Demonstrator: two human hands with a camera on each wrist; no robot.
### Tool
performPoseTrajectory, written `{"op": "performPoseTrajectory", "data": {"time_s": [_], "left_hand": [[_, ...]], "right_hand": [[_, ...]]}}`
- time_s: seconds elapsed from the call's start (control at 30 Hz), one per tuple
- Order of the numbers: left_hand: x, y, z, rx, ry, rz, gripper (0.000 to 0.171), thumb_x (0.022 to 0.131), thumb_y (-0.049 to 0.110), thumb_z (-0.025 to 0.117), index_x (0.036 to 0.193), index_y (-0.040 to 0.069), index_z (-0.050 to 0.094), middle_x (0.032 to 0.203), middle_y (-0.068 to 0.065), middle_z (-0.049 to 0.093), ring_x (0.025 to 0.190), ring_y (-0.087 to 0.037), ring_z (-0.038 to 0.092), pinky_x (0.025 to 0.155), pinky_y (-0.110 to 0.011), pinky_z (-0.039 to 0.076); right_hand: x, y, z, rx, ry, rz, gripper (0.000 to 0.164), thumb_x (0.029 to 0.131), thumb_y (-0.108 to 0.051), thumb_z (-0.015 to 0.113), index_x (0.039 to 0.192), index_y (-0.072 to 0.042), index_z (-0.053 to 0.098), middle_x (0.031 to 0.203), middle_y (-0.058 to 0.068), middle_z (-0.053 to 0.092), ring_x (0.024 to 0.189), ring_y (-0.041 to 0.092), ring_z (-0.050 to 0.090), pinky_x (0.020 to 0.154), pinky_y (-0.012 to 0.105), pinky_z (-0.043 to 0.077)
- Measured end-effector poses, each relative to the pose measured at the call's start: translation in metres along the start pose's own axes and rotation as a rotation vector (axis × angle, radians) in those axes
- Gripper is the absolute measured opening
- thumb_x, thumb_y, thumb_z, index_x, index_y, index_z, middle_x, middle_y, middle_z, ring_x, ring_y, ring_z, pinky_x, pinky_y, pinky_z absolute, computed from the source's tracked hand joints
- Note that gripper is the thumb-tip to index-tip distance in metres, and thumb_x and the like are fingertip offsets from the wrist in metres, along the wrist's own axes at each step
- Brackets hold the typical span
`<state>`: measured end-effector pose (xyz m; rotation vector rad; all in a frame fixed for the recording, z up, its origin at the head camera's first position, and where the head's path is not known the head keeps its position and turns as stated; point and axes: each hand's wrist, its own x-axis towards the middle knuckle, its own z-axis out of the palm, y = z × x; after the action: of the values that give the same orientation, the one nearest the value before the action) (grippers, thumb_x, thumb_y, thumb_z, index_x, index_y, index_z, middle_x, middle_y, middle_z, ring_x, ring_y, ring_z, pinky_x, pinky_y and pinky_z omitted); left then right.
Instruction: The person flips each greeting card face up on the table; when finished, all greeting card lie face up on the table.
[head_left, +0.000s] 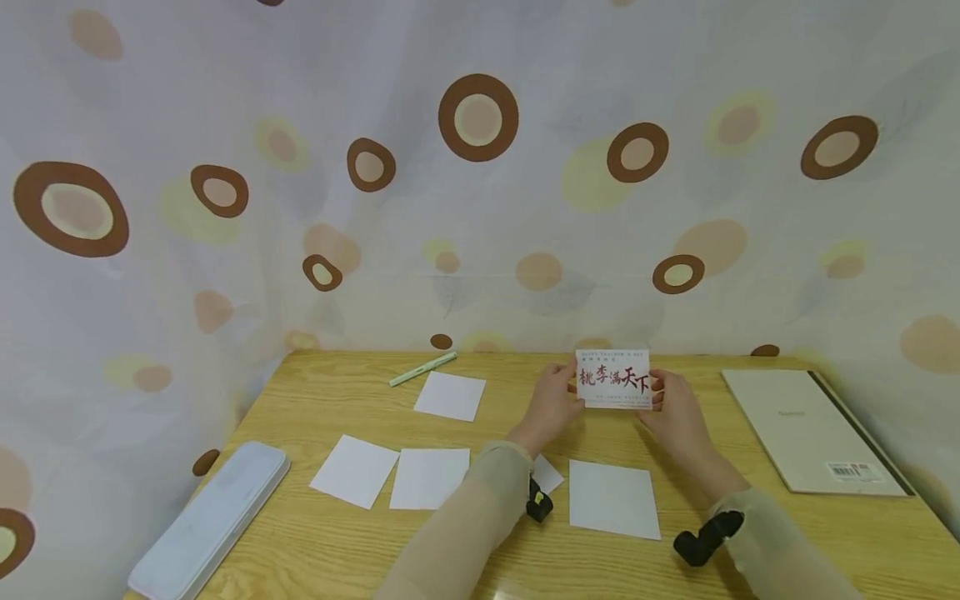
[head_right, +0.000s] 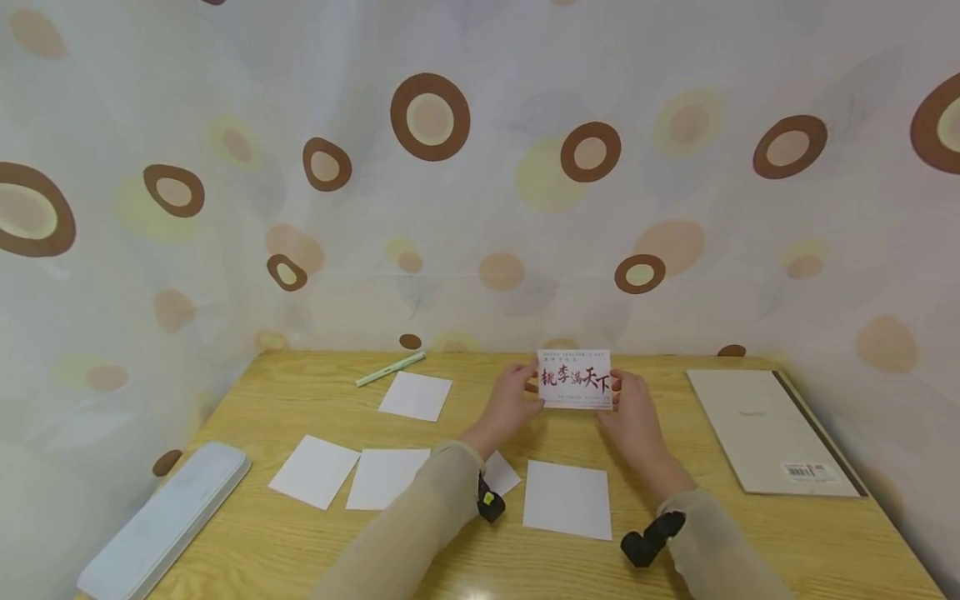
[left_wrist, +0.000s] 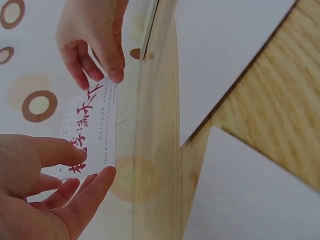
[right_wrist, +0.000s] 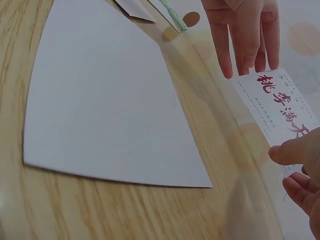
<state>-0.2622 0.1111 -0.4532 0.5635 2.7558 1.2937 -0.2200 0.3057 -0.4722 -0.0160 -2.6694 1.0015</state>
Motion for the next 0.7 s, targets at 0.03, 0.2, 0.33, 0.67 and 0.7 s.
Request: {"op": "performPoseTrajectory", "data": {"time_s": [0.03,0.2,0.33,0.67,0.7], "left_hand": [[0.000,-0.001,0.000,-0.008,-0.003,-0.004,0.074,0.086,-0.003,0.069,0.152,0.006,0.037,0.135,-0.015,0.052,0.106,-0.021,0.062,0.068,-0.014,0.048],[0.001,-0.004,0.001,-0.082,-0.014,-0.026,0.074,0.085,-0.004,0.068,0.151,0.009,0.040,0.133,-0.013,0.054,0.106,-0.021,0.062,0.070,-0.016,0.051],[0.002,-0.003,0.003,-0.130,-0.028,-0.052,0.073,0.084,-0.005,0.068,0.151,0.009,0.041,0.133,-0.014,0.054,0.107,-0.022,0.063,0.072,-0.018,0.052],[0.004,-0.010,0.010,-0.182,-0.056,-0.072,0.070,0.084,-0.002,0.070,0.149,0.004,0.043,0.132,-0.013,0.058,0.110,-0.024,0.064,0.080,-0.021,0.055],[0.005,-0.010,0.011,-0.181,-0.057,-0.073,0.070,0.084,-0.001,0.071,0.149,0.004,0.043,0.132,-0.013,0.058,0.109,-0.024,0.065,0.080,-0.022,0.055]], "right_hand": [[0.000,0.001,0.000,-0.002,-0.001,-0.003,0.062,0.081,0.007,0.072,0.133,0.017,0.041,0.111,0.028,0.049,0.094,0.037,0.056,0.083,0.048,0.052],[0.002,0.003,0.001,-0.016,0.001,-0.009,0.062,0.079,0.007,0.072,0.133,0.017,0.042,0.109,0.027,0.050,0.092,0.035,0.055,0.079,0.044,0.051],[0.003,0.007,-0.001,-0.011,-0.017,0.007,0.066,0.079,0.007,0.073,0.135,0.017,0.040,0.108,0.028,0.051,0.091,0.036,0.056,0.080,0.045,0.052],[0.008,0.020,-0.002,-0.030,-0.087,-0.001,0.070,0.077,0.004,0.076,0.136,0.018,0.041,0.103,0.026,0.054,0.088,0.032,0.058,0.075,0.042,0.051],[0.008,0.021,-0.002,-0.031,-0.089,-0.002,0.070,0.077,0.004,0.076,0.136,0.018,0.042,0.103,0.026,0.055,0.088,0.032,0.058,0.075,0.041,0.051]]}}
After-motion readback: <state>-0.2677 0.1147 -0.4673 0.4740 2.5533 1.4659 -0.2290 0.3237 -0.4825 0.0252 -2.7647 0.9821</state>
